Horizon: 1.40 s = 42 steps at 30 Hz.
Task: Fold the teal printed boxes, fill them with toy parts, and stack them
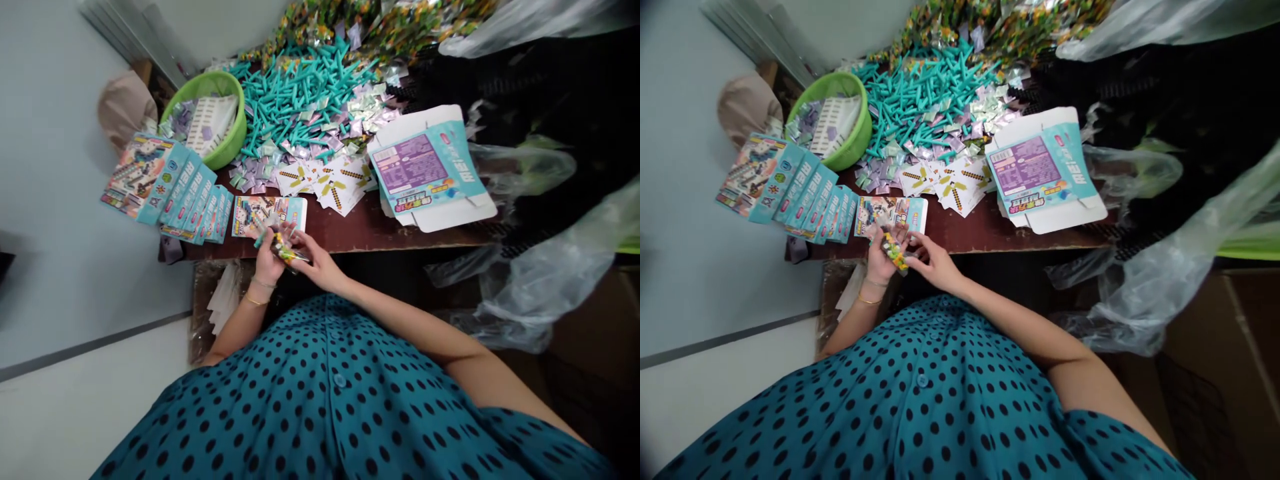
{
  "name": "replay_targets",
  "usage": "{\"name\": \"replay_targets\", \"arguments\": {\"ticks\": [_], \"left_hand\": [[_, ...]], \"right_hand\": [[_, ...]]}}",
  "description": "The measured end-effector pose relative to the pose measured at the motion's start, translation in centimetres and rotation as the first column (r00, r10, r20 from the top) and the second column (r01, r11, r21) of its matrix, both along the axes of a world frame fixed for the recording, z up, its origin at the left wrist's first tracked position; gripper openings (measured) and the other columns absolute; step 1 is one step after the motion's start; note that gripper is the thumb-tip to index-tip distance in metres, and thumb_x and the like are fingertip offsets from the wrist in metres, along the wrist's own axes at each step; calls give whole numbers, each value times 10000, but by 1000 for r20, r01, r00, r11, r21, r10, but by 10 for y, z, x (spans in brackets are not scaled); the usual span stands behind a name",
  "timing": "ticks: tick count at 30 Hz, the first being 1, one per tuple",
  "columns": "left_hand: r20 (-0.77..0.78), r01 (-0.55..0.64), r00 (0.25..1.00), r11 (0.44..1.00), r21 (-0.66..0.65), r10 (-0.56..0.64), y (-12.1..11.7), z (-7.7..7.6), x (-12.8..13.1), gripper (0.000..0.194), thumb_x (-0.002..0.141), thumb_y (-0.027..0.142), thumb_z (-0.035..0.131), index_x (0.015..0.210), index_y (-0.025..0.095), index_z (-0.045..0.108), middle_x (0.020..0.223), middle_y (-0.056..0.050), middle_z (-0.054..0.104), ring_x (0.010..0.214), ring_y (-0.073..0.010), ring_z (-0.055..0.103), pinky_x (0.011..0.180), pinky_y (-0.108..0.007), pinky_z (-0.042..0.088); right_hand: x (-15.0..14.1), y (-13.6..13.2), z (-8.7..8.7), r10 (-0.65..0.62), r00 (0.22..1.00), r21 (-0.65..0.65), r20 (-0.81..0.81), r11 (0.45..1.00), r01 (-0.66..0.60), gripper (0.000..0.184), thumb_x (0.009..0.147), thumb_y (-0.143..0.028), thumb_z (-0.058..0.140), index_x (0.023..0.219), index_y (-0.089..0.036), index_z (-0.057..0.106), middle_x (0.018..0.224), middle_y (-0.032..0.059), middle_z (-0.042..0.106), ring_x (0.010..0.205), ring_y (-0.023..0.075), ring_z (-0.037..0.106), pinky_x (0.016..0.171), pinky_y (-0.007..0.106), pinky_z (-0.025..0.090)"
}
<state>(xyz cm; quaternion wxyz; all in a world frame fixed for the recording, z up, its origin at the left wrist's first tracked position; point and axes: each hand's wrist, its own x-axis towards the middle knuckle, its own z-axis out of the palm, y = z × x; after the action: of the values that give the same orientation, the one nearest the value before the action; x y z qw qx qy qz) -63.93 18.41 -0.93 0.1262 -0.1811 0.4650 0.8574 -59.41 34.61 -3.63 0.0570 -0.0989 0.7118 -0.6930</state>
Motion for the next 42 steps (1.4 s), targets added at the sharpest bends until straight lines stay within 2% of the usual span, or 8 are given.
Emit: {"name": "replay_targets", "arguments": {"ticks": [4,9,14,20,23,28,34,42], "left_hand": [[-74,1,997,998,-58,-6,23,-4,9,358,842,511,745,998,192,695,1136,-92,760,1232,-270,655,1054,-376,508],[-16,176,984,982,63,-176,28,8,10,322,893,411,674,1110,174,696,1188,-114,750,1303,-293,611,1117,-440,467],[36,184,981,979,87,-188,31,15,11,313,911,357,620,1165,188,687,1257,-106,724,1344,-286,578,1137,-454,451],[28,56,998,998,13,-56,35,3,17,270,887,193,639,1155,193,673,1237,-80,730,1320,-238,597,1148,-415,439],[34,63,997,997,34,-64,36,3,18,217,909,195,631,1121,197,677,1226,-73,735,1307,-236,606,1153,-424,438],[69,157,984,984,80,-162,35,8,19,120,875,155,631,975,179,694,1170,-77,750,1318,-270,597,1161,-462,435],[82,123,989,992,35,-126,29,1,18,190,695,6,582,728,192,602,978,-14,755,1242,-230,642,1158,-430,445],[53,159,985,986,52,-161,27,1,12,395,689,-22,590,1022,185,647,1262,-73,707,1337,-268,576,1185,-474,398]], "right_hand": [[-2,-17,5,-29,986,-162,163,985,56,602,803,-504,755,1307,-191,653,1204,84,724,1096,243,672,1005,376,506],[-17,1,-7,-50,954,-270,295,954,133,429,755,-519,788,1026,-188,759,1048,35,752,967,222,678,922,353,527],[-13,7,-17,-3,917,-356,400,921,158,460,723,-551,812,1012,-197,753,985,27,752,900,198,679,882,333,544],[-12,12,-22,-56,940,-220,336,966,136,456,717,-534,824,1013,-199,737,1003,25,753,884,182,667,851,311,533],[-14,14,-19,-37,939,-264,342,955,133,430,737,-567,802,959,-207,724,938,16,742,832,167,653,822,300,527],[-13,13,-18,-136,910,-286,392,922,261,431,700,-597,820,831,-207,694,791,-5,691,744,158,606,777,306,516],[-12,18,-18,-162,888,-332,431,886,323,394,706,-555,833,878,-215,734,875,-11,715,811,153,628,822,290,506],[-11,28,-8,-14,851,-497,526,807,320,449,686,-586,859,925,-225,739,910,13,748,872,189,677,871,330,533]]}}
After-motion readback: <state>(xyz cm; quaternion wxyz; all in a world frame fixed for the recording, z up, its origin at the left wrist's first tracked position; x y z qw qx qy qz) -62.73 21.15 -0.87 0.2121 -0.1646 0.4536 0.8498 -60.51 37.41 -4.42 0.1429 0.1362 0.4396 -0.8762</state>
